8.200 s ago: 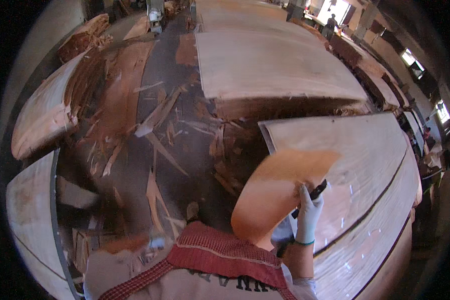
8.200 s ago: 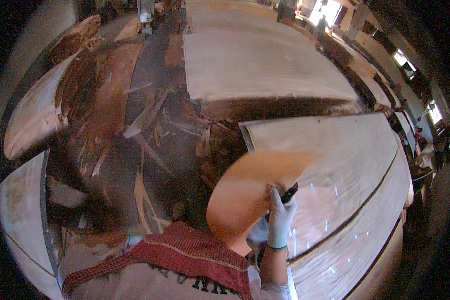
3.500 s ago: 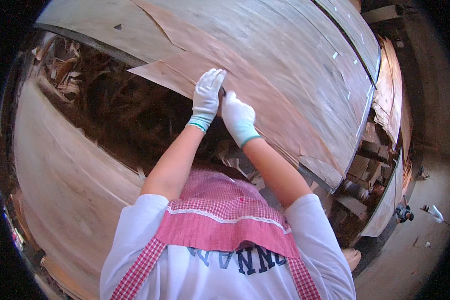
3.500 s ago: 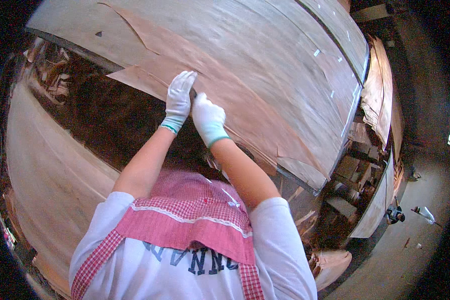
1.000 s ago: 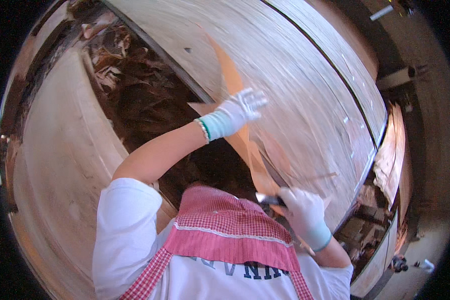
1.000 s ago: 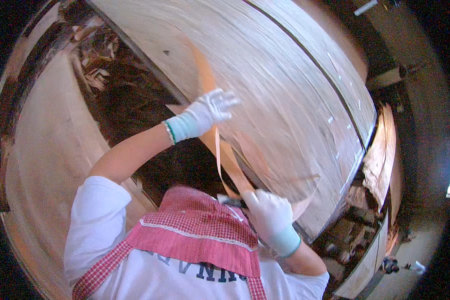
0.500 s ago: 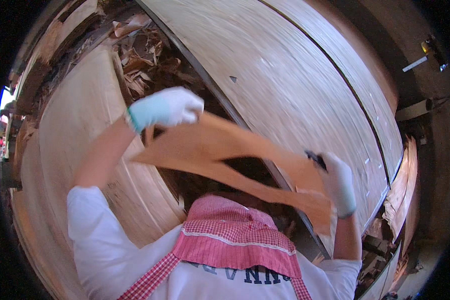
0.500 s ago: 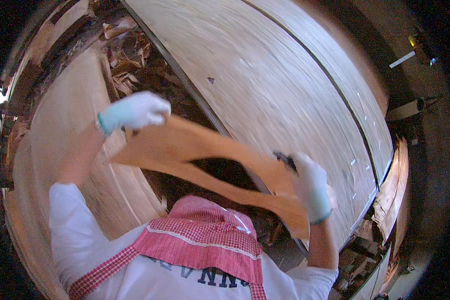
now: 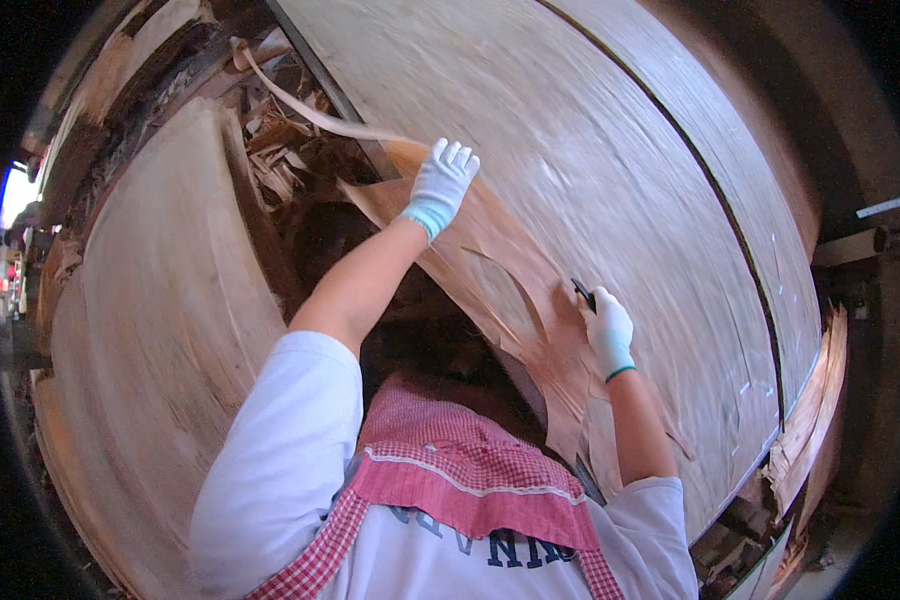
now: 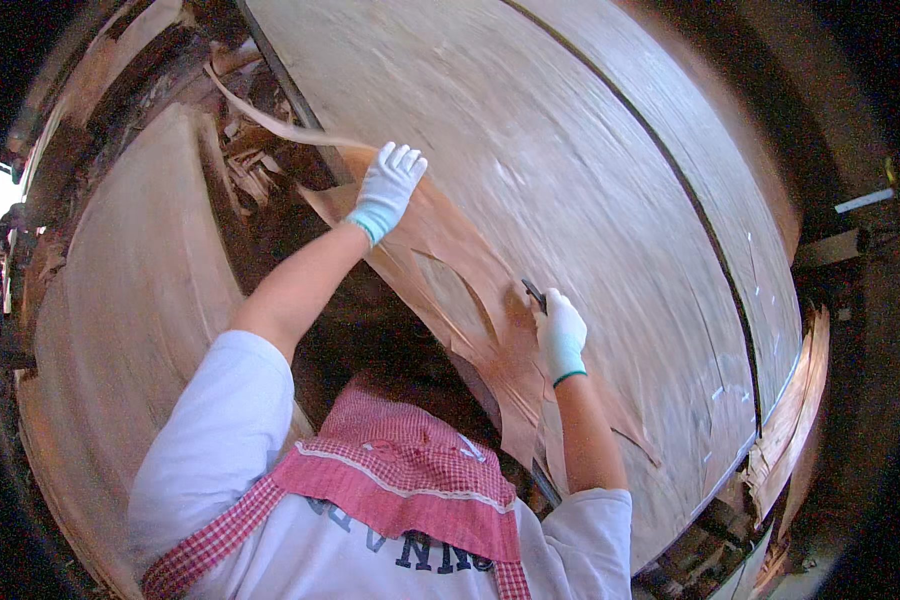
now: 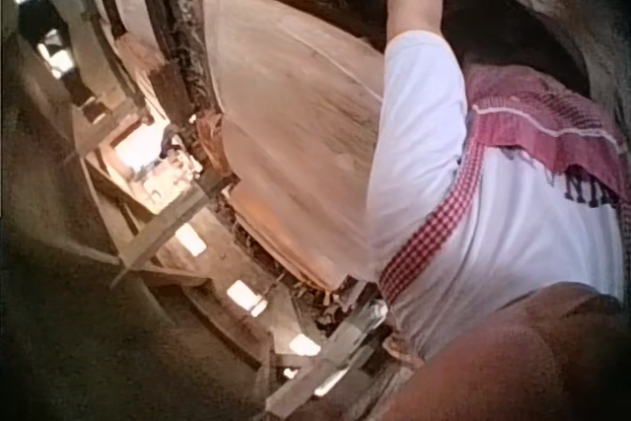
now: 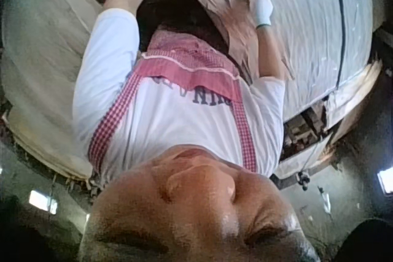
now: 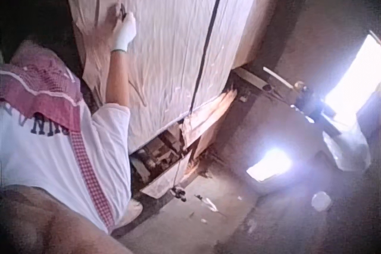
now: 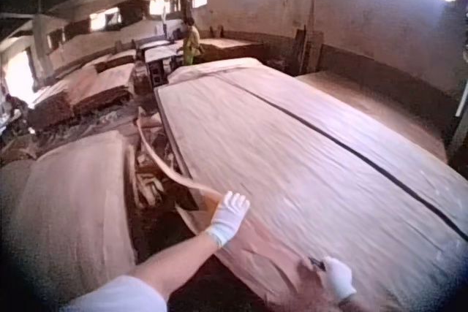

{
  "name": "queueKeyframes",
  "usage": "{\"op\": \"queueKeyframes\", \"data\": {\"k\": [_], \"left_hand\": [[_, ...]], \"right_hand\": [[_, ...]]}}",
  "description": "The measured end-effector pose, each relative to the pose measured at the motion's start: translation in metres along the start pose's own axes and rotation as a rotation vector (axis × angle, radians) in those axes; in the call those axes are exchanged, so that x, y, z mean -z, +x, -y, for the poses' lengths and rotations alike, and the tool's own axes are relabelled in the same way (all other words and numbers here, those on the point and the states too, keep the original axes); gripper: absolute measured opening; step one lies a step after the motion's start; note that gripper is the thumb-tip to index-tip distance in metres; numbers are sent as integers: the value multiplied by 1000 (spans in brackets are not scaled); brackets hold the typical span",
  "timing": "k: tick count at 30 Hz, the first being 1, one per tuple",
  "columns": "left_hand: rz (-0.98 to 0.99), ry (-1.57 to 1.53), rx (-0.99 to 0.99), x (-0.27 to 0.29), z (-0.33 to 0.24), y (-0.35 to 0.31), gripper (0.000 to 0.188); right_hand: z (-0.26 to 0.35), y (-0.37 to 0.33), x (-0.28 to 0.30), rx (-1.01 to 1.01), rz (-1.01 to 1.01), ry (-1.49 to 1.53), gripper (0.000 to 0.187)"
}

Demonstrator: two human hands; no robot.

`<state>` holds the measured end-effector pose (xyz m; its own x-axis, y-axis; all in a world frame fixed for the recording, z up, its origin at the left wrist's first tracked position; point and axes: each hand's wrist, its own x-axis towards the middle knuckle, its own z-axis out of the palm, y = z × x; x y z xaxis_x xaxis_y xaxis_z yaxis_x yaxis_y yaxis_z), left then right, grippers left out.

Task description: The person processes large sheets of wood veneer by hand. They use a handheld blade to trim thin strips and damaged sections from the surface of stacked veneer sheets, peeling away the discarded material and using adhesive tape to secure parts of the sheets together. They move the large sheets to a nearby stack after finishing the surface work.

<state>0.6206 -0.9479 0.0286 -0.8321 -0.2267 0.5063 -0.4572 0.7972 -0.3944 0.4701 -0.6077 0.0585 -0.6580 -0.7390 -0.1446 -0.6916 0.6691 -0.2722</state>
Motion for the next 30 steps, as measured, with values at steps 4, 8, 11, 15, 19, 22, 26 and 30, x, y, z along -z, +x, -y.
{"op": "queueKeyframes", "data": {"k": [4, 8, 11, 15, 19, 22, 26, 30], "left_hand": [[64, -361, 308, -40, 1, -40, 24], [-11, -565, 341, -47, 14, -54, 26], [2, -654, 328, -63, 25, -52, 30], [-73, -760, 291, -82, 29, -43, 32], [-2, -867, 418, -79, 31, -43, 39], [29, -935, 443, -79, 36, -41, 42], [9, -863, 282, -76, 44, -48, 45], [29, -866, 232, -72, 44, -46, 55]], "right_hand": [[-15, -8, -4, -21, -84, 12, 20], [9, 0, 11, -164, -195, -83, 15], [71, 26, -3, -54, 10, -177, 15], [206, 80, -34, 19, 210, -202, 17], [272, 140, -84, 32, 57, -15, 19], [300, 171, -92, -66, 101, 42, 18], [271, 124, -79, -68, 287, -31, 18], [192, 81, -60, 97, 335, -246, 14]]}}
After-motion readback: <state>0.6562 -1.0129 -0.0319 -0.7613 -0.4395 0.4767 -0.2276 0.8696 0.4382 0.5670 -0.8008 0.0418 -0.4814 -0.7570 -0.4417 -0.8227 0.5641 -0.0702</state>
